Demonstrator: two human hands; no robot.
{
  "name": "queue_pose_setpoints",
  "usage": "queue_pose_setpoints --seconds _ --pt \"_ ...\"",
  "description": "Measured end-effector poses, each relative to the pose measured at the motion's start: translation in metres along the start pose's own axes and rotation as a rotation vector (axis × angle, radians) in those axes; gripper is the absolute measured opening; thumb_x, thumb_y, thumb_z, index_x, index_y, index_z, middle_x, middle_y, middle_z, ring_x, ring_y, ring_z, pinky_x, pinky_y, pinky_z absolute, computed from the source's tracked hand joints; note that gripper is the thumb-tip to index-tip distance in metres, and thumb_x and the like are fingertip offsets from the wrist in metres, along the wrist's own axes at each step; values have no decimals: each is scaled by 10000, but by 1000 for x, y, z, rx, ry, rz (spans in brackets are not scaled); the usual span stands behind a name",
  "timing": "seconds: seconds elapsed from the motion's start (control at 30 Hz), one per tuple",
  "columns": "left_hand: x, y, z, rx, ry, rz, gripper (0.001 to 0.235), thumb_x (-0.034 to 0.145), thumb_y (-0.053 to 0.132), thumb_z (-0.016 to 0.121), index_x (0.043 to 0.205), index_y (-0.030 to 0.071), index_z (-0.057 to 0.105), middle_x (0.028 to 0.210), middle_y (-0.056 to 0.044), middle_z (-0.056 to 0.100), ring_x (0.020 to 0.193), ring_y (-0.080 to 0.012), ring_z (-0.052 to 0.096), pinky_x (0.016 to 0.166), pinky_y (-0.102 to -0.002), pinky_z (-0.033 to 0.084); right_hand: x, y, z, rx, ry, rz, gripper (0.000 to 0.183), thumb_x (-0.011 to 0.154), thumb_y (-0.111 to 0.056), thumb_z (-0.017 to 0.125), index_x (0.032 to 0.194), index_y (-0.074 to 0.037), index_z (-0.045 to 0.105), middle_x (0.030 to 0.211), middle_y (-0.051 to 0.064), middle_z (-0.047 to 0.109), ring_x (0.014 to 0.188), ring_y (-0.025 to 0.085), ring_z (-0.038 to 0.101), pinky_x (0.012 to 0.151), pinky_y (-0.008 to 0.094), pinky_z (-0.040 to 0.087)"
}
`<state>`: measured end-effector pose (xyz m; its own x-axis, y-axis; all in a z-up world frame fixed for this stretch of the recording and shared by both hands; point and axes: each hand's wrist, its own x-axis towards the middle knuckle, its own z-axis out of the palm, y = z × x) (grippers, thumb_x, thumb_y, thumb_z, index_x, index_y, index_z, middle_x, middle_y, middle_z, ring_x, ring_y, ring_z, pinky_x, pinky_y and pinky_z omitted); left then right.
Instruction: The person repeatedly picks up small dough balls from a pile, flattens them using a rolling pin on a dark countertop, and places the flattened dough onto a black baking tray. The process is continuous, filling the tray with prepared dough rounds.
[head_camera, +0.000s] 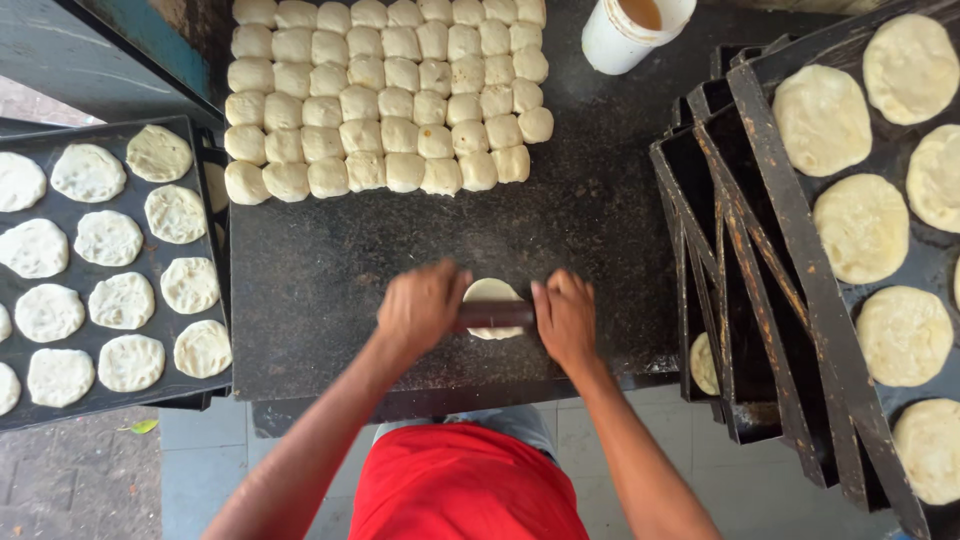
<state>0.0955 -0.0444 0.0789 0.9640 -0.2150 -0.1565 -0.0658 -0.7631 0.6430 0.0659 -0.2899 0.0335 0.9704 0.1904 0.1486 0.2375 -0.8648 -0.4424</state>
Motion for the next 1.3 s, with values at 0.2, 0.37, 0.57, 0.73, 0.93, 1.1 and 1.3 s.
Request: queue_pose_setpoints --seconds 0.2,0.37,0.57,0.73,0.93,1.1,1.3 --pt "-74 -2 19 0 71 161 263 1007 338 621 954 81 639 889 -112 650 657 -349 688 571 -457 553 -21 -11 -14 263 -20 47 181 953 -160 674 871 -1 704 910 108 691 859 302 652 773 434 499" --pt "-108 -21 19 26 164 248 312 933 387 705 1028 92 674 868 -83 645 642 -307 699 540 -425 556 -2 -39 19 351 -184 513 285 808 -189 821 977 6 701 916 156 771 794 235 745 684 339 550" --pt "-132 -42 17 -45 197 117 297 903 381 722 997 102 688 904 -67 679 668 -317 714 544 -440 556 -11 -17 29 1013 -303 484 131 860 -26 796 955 36 732 1150 51 693 975 139 699 800 300 572" --pt "-135 -54 14 -71 232 87 268 921 364 713 985 105 687 883 -67 676 671 -321 709 551 -431 560 -18 -37 53 1171 -79 481 306 900 30 773 1169 41 627 1012 149 724 906 171 690 776 315 583" --pt "-129 -52 6 -69 243 36 239 926 363 701 951 125 695 877 -54 675 654 -316 706 543 -430 552 -12 -80 -47 1425 124 571 523 885 47 702 1375 1 527 1102 184 733 1009 221 735 898 372 611" --pt "-119 -43 5 -35 207 -37 210 924 375 678 930 167 708 886 -43 682 684 -334 702 568 -444 554 -22 -75 -176 1480 198 523 503 939 6 664 1421 21 525 1133 201 732 1049 240 719 942 407 584" --pt "-100 -64 44 -22 331 -58 125 876 290 744 883 166 752 805 -27 698 675 -253 730 593 -389 565 -3 -4 -310 1095 346 419 500 910 81 655 1398 13 571 1142 140 711 1032 191 711 916 354 593"
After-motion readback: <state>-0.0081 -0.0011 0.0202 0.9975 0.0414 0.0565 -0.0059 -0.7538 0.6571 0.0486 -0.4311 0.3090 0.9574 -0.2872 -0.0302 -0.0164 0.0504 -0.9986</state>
